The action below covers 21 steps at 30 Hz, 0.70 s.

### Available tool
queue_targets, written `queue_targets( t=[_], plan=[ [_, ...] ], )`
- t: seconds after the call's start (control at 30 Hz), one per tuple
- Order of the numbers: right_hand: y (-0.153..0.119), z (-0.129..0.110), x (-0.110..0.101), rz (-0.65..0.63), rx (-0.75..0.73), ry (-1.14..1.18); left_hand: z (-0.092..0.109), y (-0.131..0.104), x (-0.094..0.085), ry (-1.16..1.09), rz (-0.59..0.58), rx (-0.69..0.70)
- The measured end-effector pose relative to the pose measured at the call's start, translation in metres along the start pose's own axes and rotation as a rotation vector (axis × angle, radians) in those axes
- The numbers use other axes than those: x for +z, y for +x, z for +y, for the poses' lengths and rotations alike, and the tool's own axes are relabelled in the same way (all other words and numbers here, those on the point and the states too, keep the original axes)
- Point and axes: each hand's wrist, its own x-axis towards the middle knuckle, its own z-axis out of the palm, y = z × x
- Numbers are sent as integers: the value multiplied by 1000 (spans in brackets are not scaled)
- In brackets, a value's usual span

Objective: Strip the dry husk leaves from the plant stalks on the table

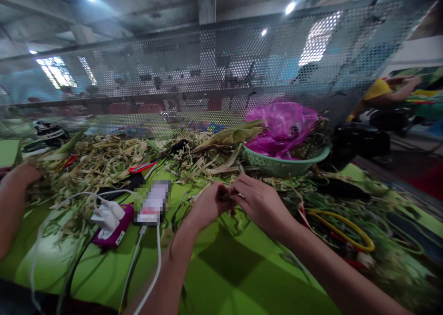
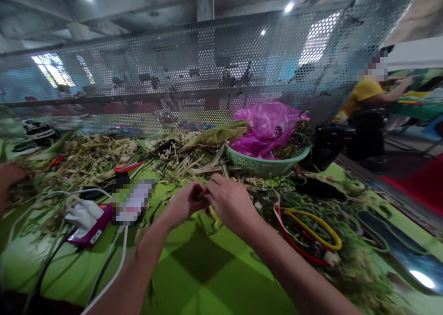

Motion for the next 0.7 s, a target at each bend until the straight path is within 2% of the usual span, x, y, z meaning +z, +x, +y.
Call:
queue_targets(
  t=[0.23, 0.43, 0.57, 0.7],
  plan=[
    [2, 2, -7, 82, 48, 202, -4, 5, 2, -240, 33, 11],
    [2, 5, -2, 15, 46, 152, -4, 2, 0, -40, 34, -10],
    [1, 0, 1, 14, 25, 97, -4, 1, 3, -119, 7, -34],
    [1, -2, -2, 165, 66, 196, 3, 2, 7, -367, 170, -58]
  ],
)
